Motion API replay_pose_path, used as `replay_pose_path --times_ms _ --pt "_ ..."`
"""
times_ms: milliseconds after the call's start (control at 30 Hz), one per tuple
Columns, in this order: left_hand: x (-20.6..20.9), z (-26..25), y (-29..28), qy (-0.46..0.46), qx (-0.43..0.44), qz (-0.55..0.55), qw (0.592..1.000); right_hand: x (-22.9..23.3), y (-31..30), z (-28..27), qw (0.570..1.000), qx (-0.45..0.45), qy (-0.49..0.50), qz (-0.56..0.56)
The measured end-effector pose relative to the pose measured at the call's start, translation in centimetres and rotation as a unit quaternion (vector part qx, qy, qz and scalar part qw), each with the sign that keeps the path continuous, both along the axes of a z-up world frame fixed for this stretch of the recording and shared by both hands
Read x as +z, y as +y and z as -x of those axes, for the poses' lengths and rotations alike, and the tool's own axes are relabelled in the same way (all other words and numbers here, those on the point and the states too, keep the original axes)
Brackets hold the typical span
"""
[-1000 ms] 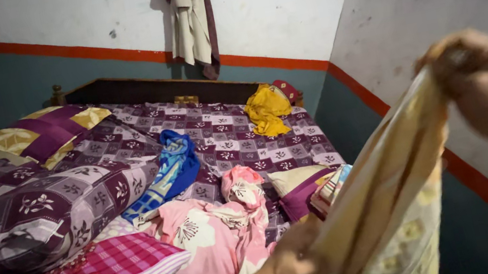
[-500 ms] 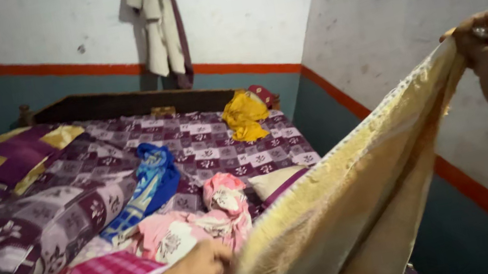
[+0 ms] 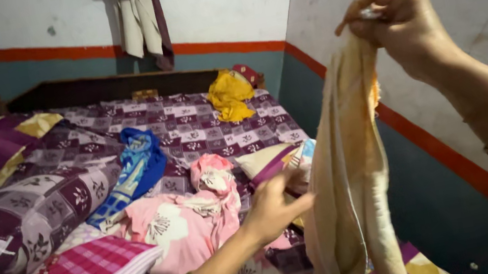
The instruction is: The person folds several pieces of clothing on a bed. They pick up a purple and gold patterned cloth, fold it neatly, and place it on a pile. They then fold a blue floral cloth and a yellow towel, stacking each on the bed.
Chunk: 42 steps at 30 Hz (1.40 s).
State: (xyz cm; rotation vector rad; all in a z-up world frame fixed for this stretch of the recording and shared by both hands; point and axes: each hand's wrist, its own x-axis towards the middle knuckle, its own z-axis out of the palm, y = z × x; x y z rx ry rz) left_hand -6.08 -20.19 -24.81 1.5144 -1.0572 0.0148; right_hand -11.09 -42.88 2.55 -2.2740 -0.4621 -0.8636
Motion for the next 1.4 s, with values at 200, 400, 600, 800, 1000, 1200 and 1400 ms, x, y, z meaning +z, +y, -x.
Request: replay_pose_path --times_ms 200,400,600,800,1000,1200,1400 --pt "3.9 2.4 -2.5 -0.090 0.060 0.065 0.992 2.4 0.4 0.6 0.999 0.004 -0.040 -0.014" --pt "2.3 1.5 -1.6 0.023 0.087 0.027 0.996 5.3 -0.2 1.1 0.994 0.005 -0.107 0.023" --pt "1.7 -0.3 0.4 -0.113 0.305 0.031 0.945 7.0 2.7 2.8 0.991 -0.018 -0.119 -0.062" --pt "0.8 -6.1 -2.9 -0.067 0.413 0.134 0.898 6.6 2.7 0.9 0.993 0.019 -0.115 -0.014" --pt "-9.2 -16.2 7.1 0.040 0.501 -0.116 0.857 7.2 -4.8 1.1 0.984 -0.041 -0.169 -0.042" --pt "-16.8 -21.4 15.7 0.079 0.484 -0.133 0.862 6.8 -10.2 0.0 0.984 -0.048 -0.139 -0.097" --pt "-16.0 -21.8 19.3 -0.027 0.308 0.044 0.950 7.0 -14.7 -0.8 0.981 -0.078 -0.157 -0.082"
